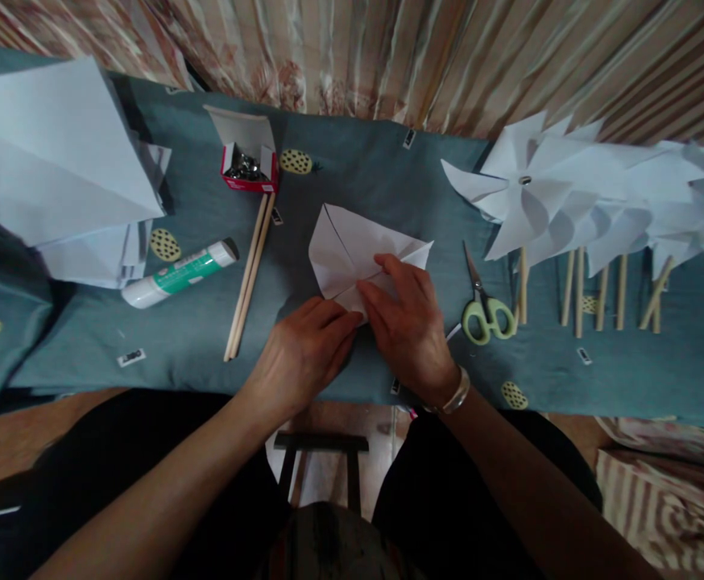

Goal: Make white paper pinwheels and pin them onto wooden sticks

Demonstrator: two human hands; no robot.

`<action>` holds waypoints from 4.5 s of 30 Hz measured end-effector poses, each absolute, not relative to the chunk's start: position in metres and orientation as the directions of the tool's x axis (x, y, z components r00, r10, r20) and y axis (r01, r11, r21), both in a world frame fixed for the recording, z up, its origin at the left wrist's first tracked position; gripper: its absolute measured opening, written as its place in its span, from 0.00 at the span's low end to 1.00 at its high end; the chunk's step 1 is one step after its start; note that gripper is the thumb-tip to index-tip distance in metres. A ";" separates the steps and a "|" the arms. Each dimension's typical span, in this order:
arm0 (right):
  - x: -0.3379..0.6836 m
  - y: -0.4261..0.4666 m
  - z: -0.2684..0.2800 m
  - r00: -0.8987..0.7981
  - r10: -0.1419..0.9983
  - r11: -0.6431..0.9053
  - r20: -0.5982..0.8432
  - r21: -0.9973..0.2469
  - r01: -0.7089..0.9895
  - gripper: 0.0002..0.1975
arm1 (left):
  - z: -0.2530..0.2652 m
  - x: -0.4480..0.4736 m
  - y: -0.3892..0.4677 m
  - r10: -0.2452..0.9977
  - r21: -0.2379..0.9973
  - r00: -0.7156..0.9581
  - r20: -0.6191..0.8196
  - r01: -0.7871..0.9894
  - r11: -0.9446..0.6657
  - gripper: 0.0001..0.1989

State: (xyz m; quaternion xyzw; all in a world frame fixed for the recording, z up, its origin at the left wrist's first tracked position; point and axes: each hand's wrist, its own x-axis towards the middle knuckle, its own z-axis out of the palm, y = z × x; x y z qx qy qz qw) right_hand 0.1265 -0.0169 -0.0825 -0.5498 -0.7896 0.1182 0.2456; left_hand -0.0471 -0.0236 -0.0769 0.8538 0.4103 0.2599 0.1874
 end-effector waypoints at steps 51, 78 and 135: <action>0.192 -0.013 -0.059 -0.230 0.972 0.177 0.053 -0.809 0.561 0.19 | -0.068 -0.032 -0.019 0.680 0.283 0.653 0.333 0.619 -0.733 0.08; 0.150 0.001 -0.075 -0.190 0.971 0.232 0.147 -0.777 0.586 0.03 | -0.068 -0.042 -0.031 0.757 0.438 0.567 0.326 0.619 -0.652 0.07; 0.175 0.020 -0.077 -0.233 0.949 0.312 0.214 -0.518 0.796 0.25 | -0.069 -0.042 -0.030 0.694 0.348 0.654 0.301 0.603 -0.718 0.09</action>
